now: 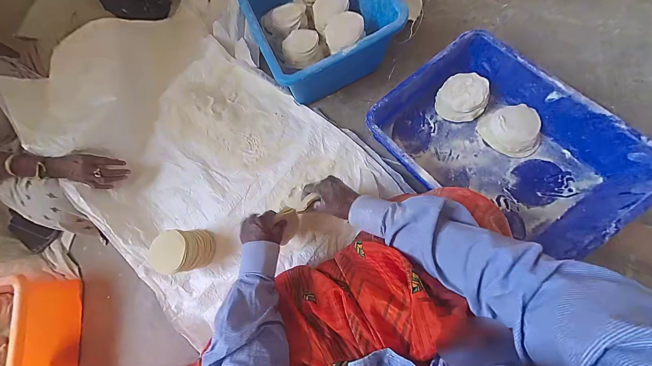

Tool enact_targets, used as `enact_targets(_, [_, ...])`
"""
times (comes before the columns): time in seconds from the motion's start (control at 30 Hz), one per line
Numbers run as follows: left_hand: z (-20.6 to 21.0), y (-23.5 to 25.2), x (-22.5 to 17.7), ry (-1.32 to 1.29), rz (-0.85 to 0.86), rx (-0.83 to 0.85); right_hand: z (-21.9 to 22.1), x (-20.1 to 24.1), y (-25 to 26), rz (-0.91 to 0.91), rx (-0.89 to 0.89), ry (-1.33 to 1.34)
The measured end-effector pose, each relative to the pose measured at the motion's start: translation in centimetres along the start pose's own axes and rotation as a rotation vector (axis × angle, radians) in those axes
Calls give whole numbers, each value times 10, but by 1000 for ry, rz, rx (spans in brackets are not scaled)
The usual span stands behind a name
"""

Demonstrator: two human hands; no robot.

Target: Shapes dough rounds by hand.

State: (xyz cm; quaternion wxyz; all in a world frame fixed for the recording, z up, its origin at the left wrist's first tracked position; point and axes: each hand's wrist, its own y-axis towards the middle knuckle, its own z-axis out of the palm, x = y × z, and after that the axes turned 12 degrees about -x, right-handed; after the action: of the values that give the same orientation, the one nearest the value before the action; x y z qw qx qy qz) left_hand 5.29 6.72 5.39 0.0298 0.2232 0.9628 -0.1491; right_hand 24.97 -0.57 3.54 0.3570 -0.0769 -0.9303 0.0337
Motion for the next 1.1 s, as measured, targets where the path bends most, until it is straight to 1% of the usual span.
enact_targets(0.03, [2, 0, 7, 17, 36, -56, 0, -1, 0, 17, 1, 3])
enact_targets(0.07, [3, 5, 10, 30, 66, -67, 3, -1, 3, 41, 36, -31])
enact_targets(0.1, [6, 10, 8, 20, 79, -35, 10, -1, 7, 51, 72, -78])
enact_targets(0.17, [6, 14, -3, -74, 27, 20, 23, -4, 12, 11, 78, -123])
enact_targets(0.23, [-3, 5, -8, -241, -53, -42, 11, -3, 7, -31, 50, -39])
enact_targets(0.27, [-1, -3, -4, -299, -51, -109, 6, -2, 1, -23, 45, 2])
enact_targets(0.3, [-1, -5, -1, -276, -48, -111, 4, -2, 0, 0, 57, 0])
enact_targets(0.4, [2, 12, -10, 32, -50, 127, 17, -4, 10, 17, 103, -121])
enact_targets(0.43, [4, 15, -11, 86, -36, 148, 19, -3, 11, 8, 84, -120])
enact_targets(0.5, [6, 13, -4, 54, 1, 63, 12, -5, 6, 4, 19, -51])
enact_targets(0.53, [8, 8, 3, 15, 5, -1, 10, -7, 2, 14, 2, -12])
enact_targets(0.57, [8, 7, 6, 23, -16, -18, 9, -8, 1, 38, 13, -15])
enact_targets(0.63, [11, 13, 5, 153, -55, 116, 17, -5, 5, 75, 99, -74])
enact_targets(0.7, [10, 19, -3, 184, -66, 200, 23, -2, 10, 41, 114, -122])
enact_targets(0.73, [4, 20, -7, 134, -66, 194, 18, -1, 10, 28, 99, -117])
enact_targets(0.83, [-2, 5, 6, -90, -119, 67, 7, 2, -3, 55, 81, -65])
enact_targets(0.87, [-2, 6, 9, -105, -146, 59, 9, 1, -1, 69, 83, -72])
enact_targets(0.97, [3, 16, 1, 13, -168, 178, 24, -1, 9, 63, 112, -104])
enact_targets(1.0, [3, 20, 0, 25, -157, 174, 23, -3, 11, 61, 102, -103])
enact_targets(1.03, [4, 18, 2, 3, -132, 139, 21, -3, 9, 74, 95, -91])
enact_targets(1.07, [6, 12, 8, -56, -98, 70, 20, -5, 5, 94, 81, -82])
enact_targets(1.1, [6, 5, 15, -142, -49, -44, 17, -7, 3, 114, 61, -78])
